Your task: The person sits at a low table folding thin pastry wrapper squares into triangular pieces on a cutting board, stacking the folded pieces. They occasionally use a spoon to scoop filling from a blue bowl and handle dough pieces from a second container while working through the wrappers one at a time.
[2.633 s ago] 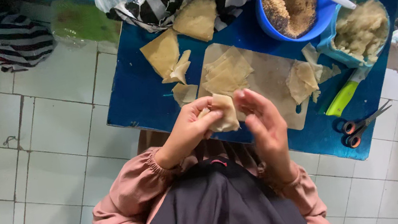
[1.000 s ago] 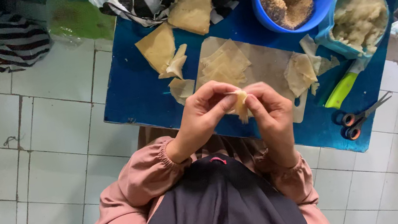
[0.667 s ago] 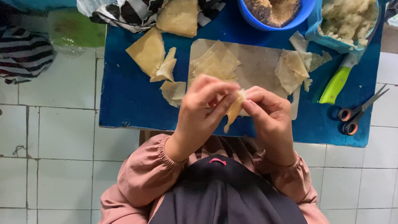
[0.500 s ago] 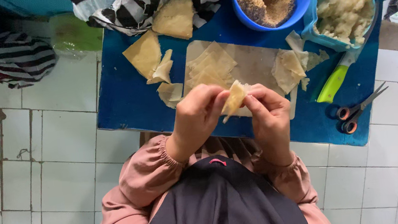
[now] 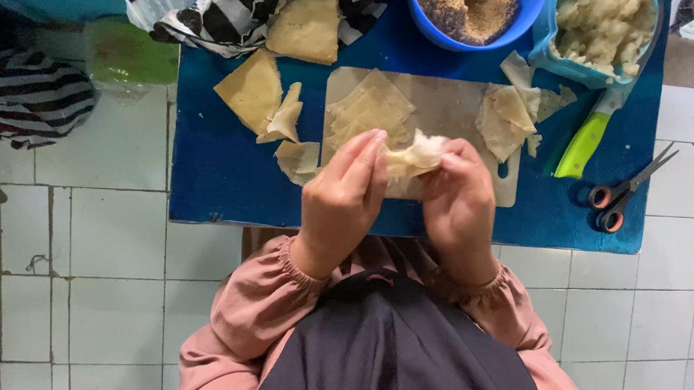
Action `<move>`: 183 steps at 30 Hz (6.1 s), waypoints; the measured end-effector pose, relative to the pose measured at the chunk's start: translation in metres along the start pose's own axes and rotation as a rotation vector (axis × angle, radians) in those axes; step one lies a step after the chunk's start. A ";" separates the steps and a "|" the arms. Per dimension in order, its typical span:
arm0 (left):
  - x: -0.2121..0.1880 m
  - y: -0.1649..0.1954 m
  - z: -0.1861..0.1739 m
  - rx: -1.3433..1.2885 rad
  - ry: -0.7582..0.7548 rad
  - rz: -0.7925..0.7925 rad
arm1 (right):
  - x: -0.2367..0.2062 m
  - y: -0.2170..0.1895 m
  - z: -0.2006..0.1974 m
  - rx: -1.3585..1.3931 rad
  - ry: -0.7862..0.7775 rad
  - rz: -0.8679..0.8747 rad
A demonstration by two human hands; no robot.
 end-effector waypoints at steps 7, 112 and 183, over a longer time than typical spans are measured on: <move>0.000 -0.031 -0.012 -0.252 0.036 -0.348 | 0.019 -0.032 -0.031 0.187 0.090 -0.152; -0.023 -0.011 -0.017 0.282 -0.269 0.188 | 0.097 -0.175 -0.047 -2.119 -0.291 -1.315; -0.010 -0.032 -0.020 0.174 -0.281 0.151 | 0.011 -0.006 0.079 -2.378 -0.924 -1.630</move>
Point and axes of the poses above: each hand's wrist, its own x-axis towards the middle knuckle, its own z-axis out of the palm, y = z × x, the point moved 7 cm from there along x, towards the middle knuckle, and after that the axes turned 15 degrees about y, right-handed, at the moved point
